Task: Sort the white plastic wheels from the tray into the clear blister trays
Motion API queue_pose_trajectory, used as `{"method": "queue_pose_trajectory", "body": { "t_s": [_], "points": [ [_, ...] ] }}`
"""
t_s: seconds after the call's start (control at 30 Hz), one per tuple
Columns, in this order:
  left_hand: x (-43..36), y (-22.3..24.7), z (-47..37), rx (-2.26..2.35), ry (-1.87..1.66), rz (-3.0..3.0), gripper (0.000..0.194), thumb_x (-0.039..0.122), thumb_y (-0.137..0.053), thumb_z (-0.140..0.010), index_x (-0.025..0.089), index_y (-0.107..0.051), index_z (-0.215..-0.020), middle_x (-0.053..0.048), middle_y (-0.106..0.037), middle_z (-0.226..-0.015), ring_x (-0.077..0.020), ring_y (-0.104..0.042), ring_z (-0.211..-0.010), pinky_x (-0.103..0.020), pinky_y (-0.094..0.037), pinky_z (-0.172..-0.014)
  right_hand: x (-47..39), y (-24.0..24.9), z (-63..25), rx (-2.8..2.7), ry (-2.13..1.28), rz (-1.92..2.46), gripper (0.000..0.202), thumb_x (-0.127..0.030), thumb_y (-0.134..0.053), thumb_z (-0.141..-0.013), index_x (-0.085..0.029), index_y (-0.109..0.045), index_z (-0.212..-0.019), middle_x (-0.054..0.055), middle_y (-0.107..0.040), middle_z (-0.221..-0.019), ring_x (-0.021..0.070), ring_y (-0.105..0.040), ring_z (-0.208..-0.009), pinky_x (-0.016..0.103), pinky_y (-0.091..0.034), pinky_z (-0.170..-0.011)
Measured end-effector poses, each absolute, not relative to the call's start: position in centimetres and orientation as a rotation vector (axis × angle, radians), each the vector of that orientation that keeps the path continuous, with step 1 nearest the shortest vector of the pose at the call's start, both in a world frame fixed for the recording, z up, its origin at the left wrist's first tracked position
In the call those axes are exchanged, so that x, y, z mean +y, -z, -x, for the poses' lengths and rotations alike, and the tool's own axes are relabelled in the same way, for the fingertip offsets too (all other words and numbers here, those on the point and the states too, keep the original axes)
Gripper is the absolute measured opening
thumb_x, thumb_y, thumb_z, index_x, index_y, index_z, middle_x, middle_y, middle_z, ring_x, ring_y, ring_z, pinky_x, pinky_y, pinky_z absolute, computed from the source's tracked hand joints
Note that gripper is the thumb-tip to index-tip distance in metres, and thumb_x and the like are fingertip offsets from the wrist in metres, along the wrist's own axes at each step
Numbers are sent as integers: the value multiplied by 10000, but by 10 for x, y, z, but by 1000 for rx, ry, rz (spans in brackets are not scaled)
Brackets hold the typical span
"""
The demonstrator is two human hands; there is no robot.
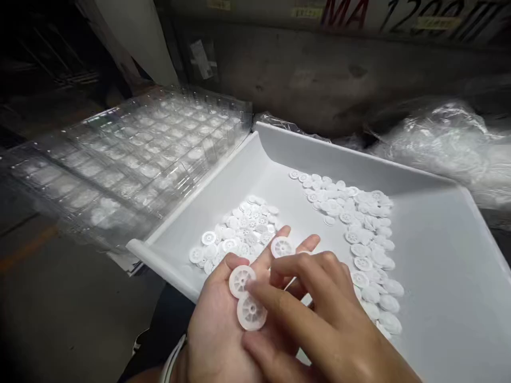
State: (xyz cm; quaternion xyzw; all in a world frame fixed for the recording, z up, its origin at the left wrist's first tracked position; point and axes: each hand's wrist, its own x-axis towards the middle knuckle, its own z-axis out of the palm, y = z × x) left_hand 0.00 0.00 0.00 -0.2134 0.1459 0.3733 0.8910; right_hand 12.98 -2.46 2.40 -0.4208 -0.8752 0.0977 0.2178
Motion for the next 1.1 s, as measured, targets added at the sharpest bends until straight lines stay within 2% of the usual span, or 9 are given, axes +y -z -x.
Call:
{"method": "queue_pose_trajectory", "body": {
  "t_s": [0.17,0.3,0.4,0.53,0.7,0.8,0.9,1.0,1.1],
  "points": [
    [-6,0,-6,271,-759,358,645,463,-348,-796,284,-429,-1410,-100,-656,-1283,-270,-593,-1219,-429,-322,-1045,-28,-23,-130,-2390,-228,1209,286,-230,-582,-951,-245,-555,-1235,51,-454,-1120,208,-448,-988,355,-401,-787],
    [-3,-3,-4,328,-746,361,642,473,-314,-782,305,-449,-1387,-81,-675,-1257,-258,-498,-1324,-443,-270,-1076,-32,-23,-130,-2363,-255,1247,314,-247,-576,-945,-306,-542,-1252,46,-460,-1119,224,-464,-990,350,-436,-759],
    [0,-5,-3,345,-736,383,636,438,-318,-765,295,-472,-1366,-89,-677,-1249,-264,-533,-1290,-451,-281,-1068,-32,-26,-131,-2381,-249,1235,314,-283,-592,-939,-304,-534,-1247,52,-455,-1114,231,-461,-977,372,-440,-769],
    [-2,-2,-5,269,-735,488,579,411,-362,-786,247,-520,-1318,-101,-683,-1197,-281,-629,-1155,-439,-360,-1025,-25,-29,-135,-2368,-186,1284,258,-284,-503,-983,-299,-529,-1239,68,-446,-1133,226,-453,-977,350,-462,-722],
    [-5,0,-13,138,-740,430,400,326,-359,-797,165,-610,-1064,-112,-678,-1096,-279,-583,-1192,-438,-381,-1047,-9,-29,-138,-2453,-147,1268,193,-376,-548,-946,-265,-588,-1099,82,-506,-1086,220,-498,-909,316,-558,-605],
    [-1,-5,-16,160,-700,343,355,287,-313,-762,176,-615,-912,-115,-679,-1031,-287,-556,-1219,-440,-372,-1059,-7,-28,-132,-2347,-227,1347,107,-354,-557,-942,-269,-620,-959,67,-538,-1023,217,-527,-889,354,-578,-616],
    [2,-12,-16,245,-693,324,309,309,-321,-760,191,-596,-837,-95,-669,-985,-271,-535,-1230,-405,-371,-1053,-10,-28,-126,-2233,-247,1392,120,-344,-586,-929,-279,-627,-837,41,-555,-980,204,-539,-852,340,-558,-599],
    [3,-13,-14,304,-723,328,356,359,-342,-800,169,-613,-933,-93,-659,-1018,-245,-537,-1203,-346,-391,-986,-10,-32,-133,-2168,-363,1403,52,-340,-609,-917,-306,-637,-889,10,-572,-994,177,-573,-853,310,-545,-648],
    [-4,-7,-11,343,-744,344,458,385,-361,-817,175,-594,-1151,-88,-669,-1107,-204,-595,-1096,-316,-406,-886,5,-37,-152,-1862,-460,1561,181,-498,-652,-866,-326,-657,-922,-17,-613,-972,176,-602,-856,304,-496,-687]
  ]
}}
